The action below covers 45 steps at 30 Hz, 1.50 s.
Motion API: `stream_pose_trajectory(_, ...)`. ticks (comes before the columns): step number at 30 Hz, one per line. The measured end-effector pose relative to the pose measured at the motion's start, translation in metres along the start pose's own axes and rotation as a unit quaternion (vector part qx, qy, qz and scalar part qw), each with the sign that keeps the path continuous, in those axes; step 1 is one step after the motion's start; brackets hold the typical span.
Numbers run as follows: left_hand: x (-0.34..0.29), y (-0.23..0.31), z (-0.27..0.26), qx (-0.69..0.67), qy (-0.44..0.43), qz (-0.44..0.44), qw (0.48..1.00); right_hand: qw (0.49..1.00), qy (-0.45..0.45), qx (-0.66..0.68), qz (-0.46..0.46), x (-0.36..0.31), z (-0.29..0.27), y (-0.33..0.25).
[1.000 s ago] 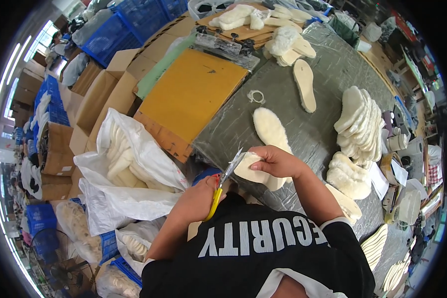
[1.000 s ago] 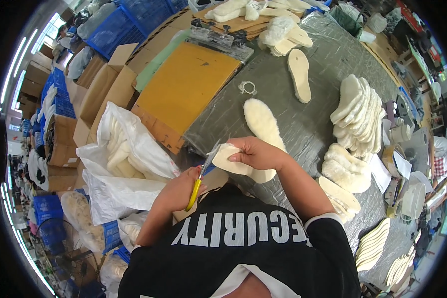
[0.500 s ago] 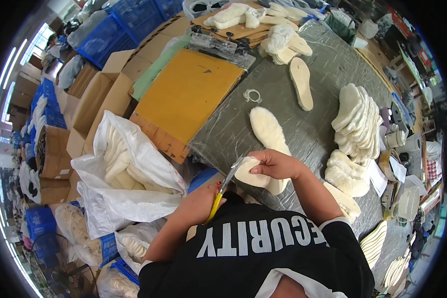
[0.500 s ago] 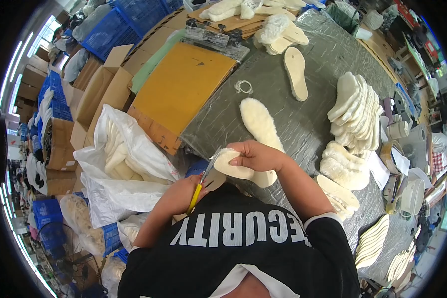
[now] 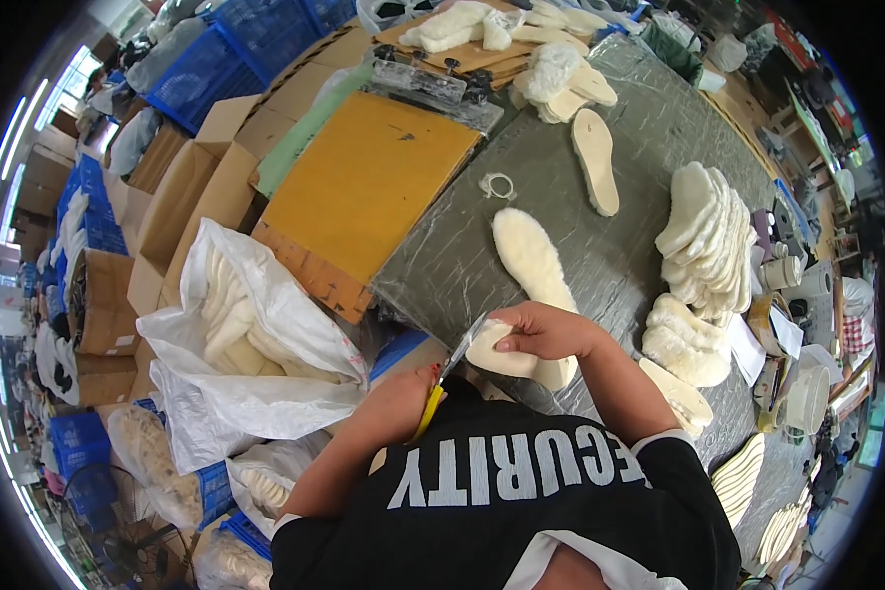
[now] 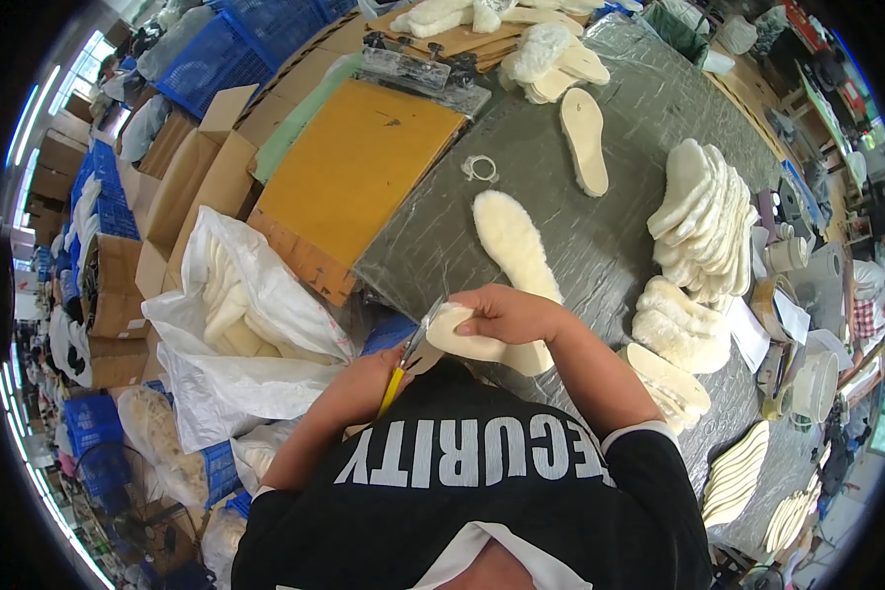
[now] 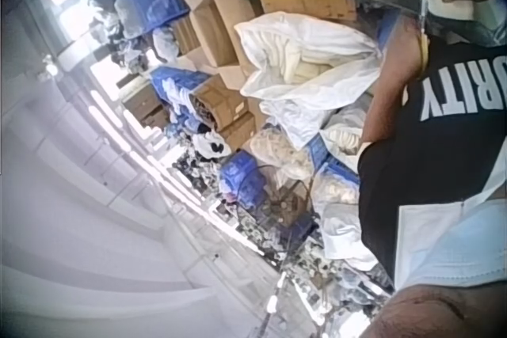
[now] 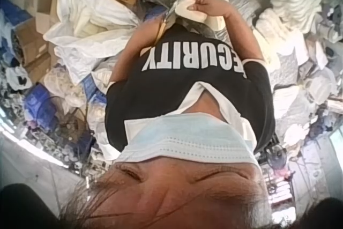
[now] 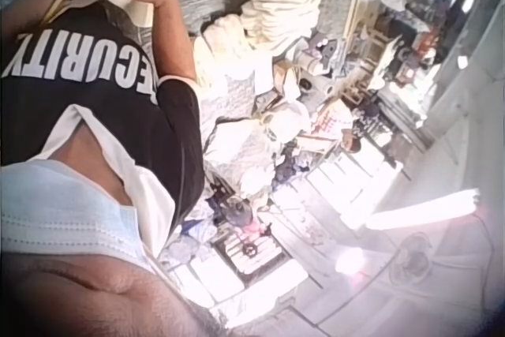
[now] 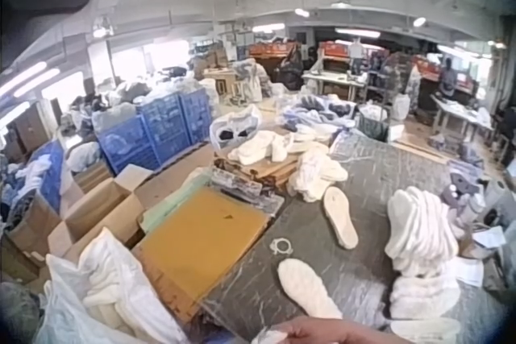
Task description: Cutting out foam shoe parts using scissors and stacking them on the table.
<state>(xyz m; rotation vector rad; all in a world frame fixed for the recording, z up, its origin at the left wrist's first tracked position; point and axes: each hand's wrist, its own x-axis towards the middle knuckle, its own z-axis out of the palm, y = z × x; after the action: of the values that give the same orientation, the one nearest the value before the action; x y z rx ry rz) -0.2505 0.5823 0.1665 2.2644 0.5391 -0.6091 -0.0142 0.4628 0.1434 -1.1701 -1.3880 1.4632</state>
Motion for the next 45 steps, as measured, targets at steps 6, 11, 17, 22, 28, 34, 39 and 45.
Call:
stream_pose_trajectory(6, 0.014, -0.037, 0.031, -0.402, -0.099, 0.137, 0.9, 0.997, -0.001, 0.067, 0.034, -0.004, -0.006, 0.005)
stream_pose_trajectory(11, 0.013, -0.04, 0.032, -0.326, -0.053, 0.084, 0.94, 0.991, 0.038, 0.123, 0.042, -0.009, -0.005, 0.02)
stream_pose_trajectory(17, 0.008, -0.032, 0.022, -0.216, 0.013, 0.117, 0.969, 0.989, 0.053, 0.134, 0.041, -0.006, -0.001, 0.018)
stream_pose_trajectory(22, 0.004, -0.028, 0.024, -0.077, 0.071, 0.085, 0.991, 0.994, 0.034, 0.091, 0.043, -0.001, 0.004, 0.012)
stream_pose_trajectory(28, 0.003, -0.014, 0.01, -0.072, 0.059, 0.055, 0.994, 0.997, 0.0, 0.069, 0.037, 0.004, 0.008, 0.012)
stream_pose_trajectory(34, 0.011, -0.014, 0.01, -0.064, -0.004, 0.003, 0.998, 0.996, -0.004, 0.068, 0.054, 0.006, 0.009, 0.014)
stream_pose_trajectory(39, 0.011, -0.02, 0.012, -0.422, -0.117, -0.046, 0.898, 0.996, -0.025, 0.08, 0.039, 0.006, 0.008, 0.013)
stream_pose_trajectory(45, 0.004, -0.019, 0.012, -0.214, 0.076, 0.095, 0.969, 0.986, 0.06, 0.151, 0.03, -0.001, 0.006, 0.021)
